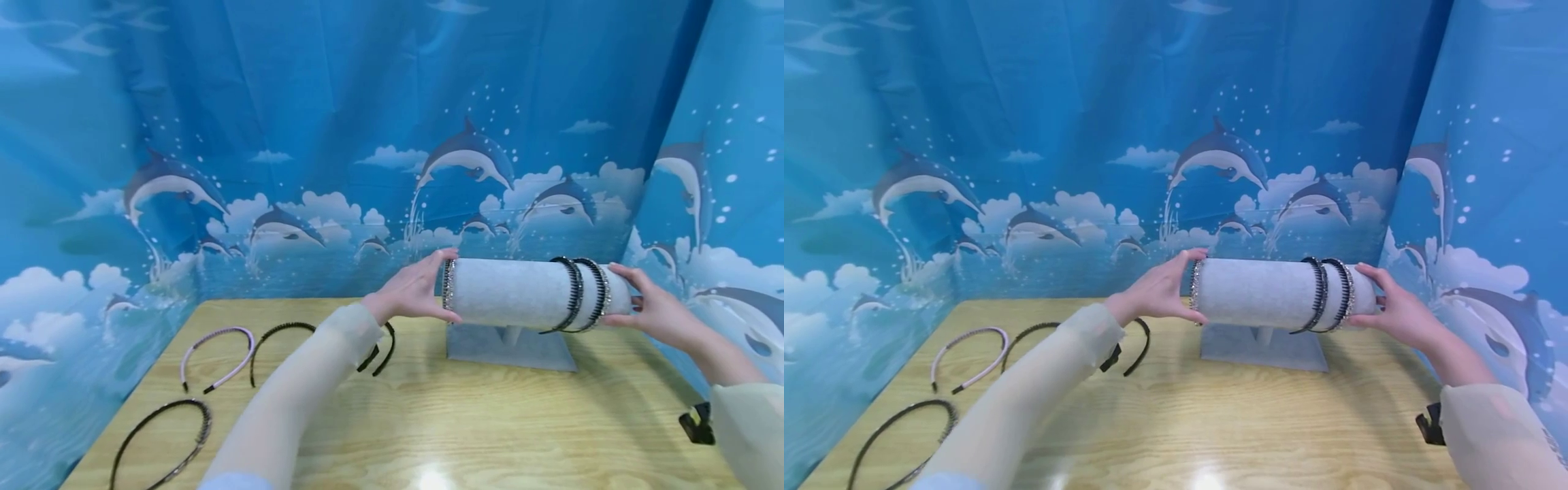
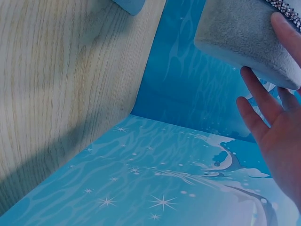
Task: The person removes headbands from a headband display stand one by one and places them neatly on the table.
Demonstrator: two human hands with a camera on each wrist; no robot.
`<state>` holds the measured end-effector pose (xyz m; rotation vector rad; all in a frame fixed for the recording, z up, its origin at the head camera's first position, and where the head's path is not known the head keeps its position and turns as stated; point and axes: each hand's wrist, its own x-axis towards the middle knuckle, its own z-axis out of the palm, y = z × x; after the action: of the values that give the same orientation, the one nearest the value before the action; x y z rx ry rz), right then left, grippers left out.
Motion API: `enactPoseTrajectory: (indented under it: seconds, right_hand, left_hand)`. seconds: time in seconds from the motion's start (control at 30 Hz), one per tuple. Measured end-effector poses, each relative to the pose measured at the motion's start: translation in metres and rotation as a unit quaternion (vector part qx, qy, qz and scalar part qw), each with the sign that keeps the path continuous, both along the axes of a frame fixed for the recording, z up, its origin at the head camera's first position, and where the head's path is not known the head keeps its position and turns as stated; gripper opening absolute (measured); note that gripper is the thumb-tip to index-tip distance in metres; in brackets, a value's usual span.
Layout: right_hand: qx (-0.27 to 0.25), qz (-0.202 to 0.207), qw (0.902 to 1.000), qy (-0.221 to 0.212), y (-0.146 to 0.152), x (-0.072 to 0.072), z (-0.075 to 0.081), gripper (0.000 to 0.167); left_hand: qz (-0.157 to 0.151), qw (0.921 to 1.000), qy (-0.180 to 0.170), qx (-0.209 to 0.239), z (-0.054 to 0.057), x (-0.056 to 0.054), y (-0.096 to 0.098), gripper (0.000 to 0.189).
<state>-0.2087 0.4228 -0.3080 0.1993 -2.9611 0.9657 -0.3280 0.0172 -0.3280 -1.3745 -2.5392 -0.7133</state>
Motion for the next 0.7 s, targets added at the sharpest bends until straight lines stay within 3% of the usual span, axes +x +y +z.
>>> enactPoseTrajectory:
  seconds: [0.27, 0.7]
  right_hand:
    - [-0.001, 0.002, 1.0000, 0.003, 0.001, -0.001, 0.000, 0.108]
    - [-0.002, 0.000, 1.0000, -0.003, -0.001, 0.000, 0.000, 0.109]
  left_hand:
    - [0.031, 0.9988, -0.027, 0.027, -0.007, 0.001, -0.017, 0.115]
    - [0.079, 0.9880, -0.077, 0.109, -0.030, 0.007, -0.034, 0.113]
